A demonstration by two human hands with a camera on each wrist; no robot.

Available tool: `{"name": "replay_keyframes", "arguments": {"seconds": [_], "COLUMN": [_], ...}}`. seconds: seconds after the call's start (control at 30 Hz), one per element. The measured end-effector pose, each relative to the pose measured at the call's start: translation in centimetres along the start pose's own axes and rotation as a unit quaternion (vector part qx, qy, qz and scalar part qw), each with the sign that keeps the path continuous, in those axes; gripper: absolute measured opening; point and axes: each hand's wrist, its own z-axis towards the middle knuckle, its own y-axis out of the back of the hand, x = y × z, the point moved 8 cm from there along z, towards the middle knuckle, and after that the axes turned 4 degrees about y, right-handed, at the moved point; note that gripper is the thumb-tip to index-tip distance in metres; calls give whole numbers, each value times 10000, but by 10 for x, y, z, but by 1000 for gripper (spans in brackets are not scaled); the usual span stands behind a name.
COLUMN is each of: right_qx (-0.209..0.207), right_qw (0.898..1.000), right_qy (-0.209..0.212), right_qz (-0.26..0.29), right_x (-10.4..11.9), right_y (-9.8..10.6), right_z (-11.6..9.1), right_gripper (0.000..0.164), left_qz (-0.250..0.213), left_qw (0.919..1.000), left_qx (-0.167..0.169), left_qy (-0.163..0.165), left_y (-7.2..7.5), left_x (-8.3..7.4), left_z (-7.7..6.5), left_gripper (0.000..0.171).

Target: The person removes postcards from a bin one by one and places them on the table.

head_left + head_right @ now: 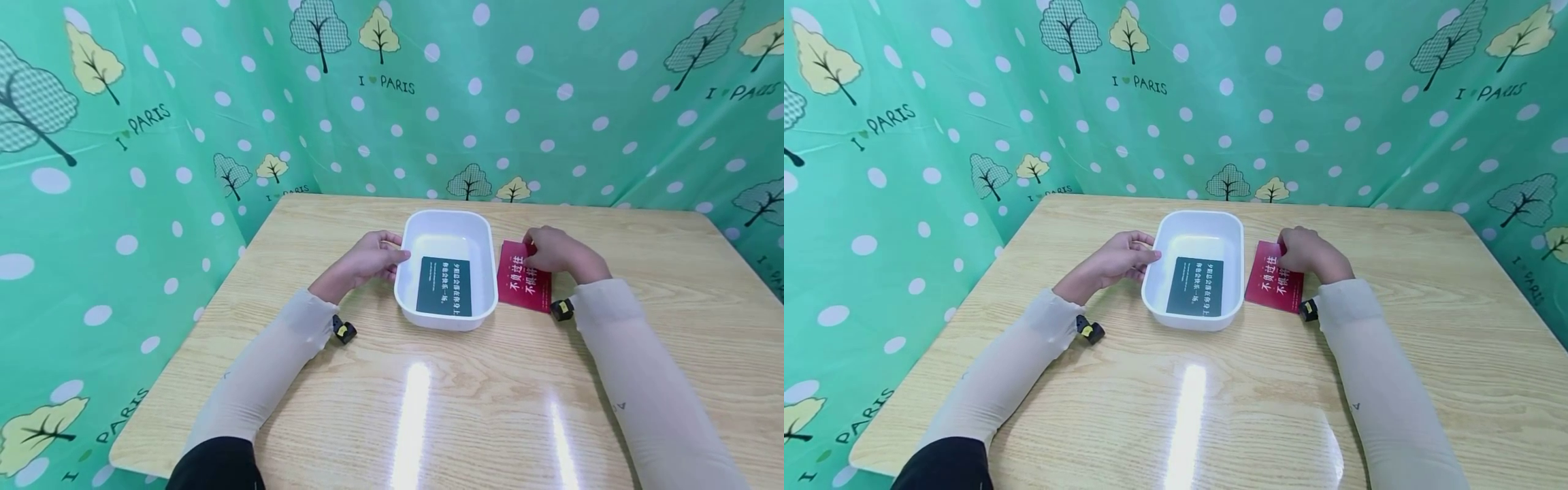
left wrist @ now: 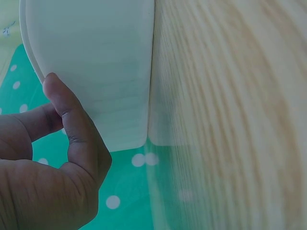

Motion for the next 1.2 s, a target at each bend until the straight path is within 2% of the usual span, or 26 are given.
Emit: {"name": "replay_keyframes", "arguments": {"seconds": [0.83, 1.0, 1.2], "right_qx": [126, -40, -361], "right_qw": [9997, 9994, 9973], "right_qy": [-186, -114, 116], "right_qz": [-38, -314, -635], "right_x": [0, 6, 23], "right_y": [-4, 1, 10], "right_z": [2, -1, -5], "right_gripper": [46, 45, 43], "left_qz": [-42, -40, -71], "left_qw": [10000, 10000, 10000], "left_qx": [-4, 18, 50], "left_qy": [-4, -2, 9], "left_y": [0, -1, -1], "left_x": [0, 0, 0], "left_z": [1, 1, 0], "left_gripper": [36, 37, 37]}}
